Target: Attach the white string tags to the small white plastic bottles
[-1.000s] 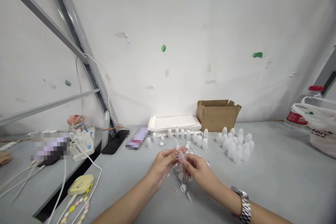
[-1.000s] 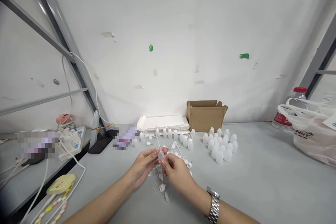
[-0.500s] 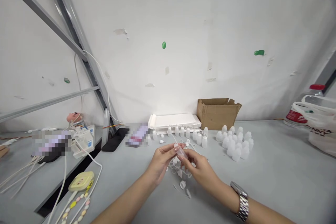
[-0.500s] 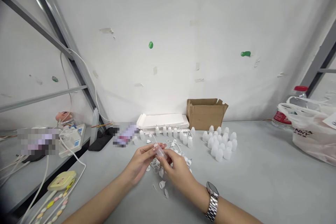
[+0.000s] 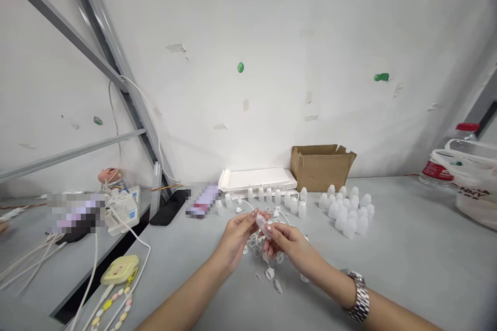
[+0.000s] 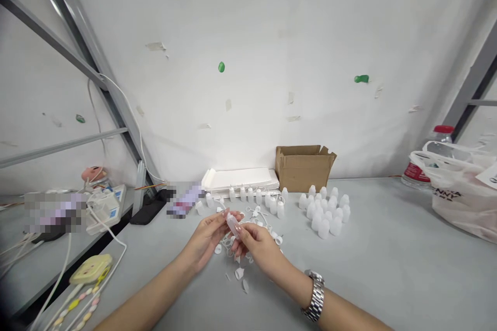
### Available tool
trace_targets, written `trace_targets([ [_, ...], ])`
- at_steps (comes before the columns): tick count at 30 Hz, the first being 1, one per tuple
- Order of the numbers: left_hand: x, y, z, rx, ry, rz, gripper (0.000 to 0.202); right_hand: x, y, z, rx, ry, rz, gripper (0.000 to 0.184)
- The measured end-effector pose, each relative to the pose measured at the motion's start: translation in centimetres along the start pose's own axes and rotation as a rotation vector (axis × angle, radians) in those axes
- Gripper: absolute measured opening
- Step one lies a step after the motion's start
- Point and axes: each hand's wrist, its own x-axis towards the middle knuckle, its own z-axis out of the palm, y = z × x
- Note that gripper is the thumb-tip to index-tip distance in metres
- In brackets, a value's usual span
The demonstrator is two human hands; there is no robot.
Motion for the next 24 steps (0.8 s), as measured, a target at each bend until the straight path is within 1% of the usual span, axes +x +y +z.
trace_targets([
  [4,0.0,-0.3,0.2,0.021,0.053,0.020,0.025,-0.1,-0.1,0.1,-0.019,0.061,0.012,0.048],
  [6,-0.1,-0.4,0.3,0.010,0.057,0.021,0.026,-0.2,-0.1,0.2,-0.058,0.099,0.003,0.048],
  [10,-0.2,-0.5,0.4,-0.025,0.012,-0.005,0.028,-0.4,-0.2,0.3,-0.149,0.151,-0.047,0.048],
  [16,0.0,-0.7,0.2,-0.065,-0.041,-0.035,0.033,-0.7,-0.1,0.4,-0.250,0.191,-0.113,0.045],
  [18,0.0,-0.9,0.2,-0.063,-0.053,-0.048,0.034,-0.6,-0.2,0.3,-0.241,0.177,-0.109,0.044],
  [20,-0.1,-1.1,0.2,-0.067,-0.064,-0.075,0.037,-0.5,-0.2,0.2,-0.189,0.134,-0.084,0.046],
  [22,-0.1,-1.2,0.3,-0.073,-0.081,-0.103,0.043,-0.4,-0.2,0.0,-0.093,0.065,-0.052,0.046],
  [24,-0.2,-1.1,0.4,-0.091,-0.095,-0.102,0.047,-0.2,-0.1,-0.1,0.038,-0.008,-0.024,0.045],
])
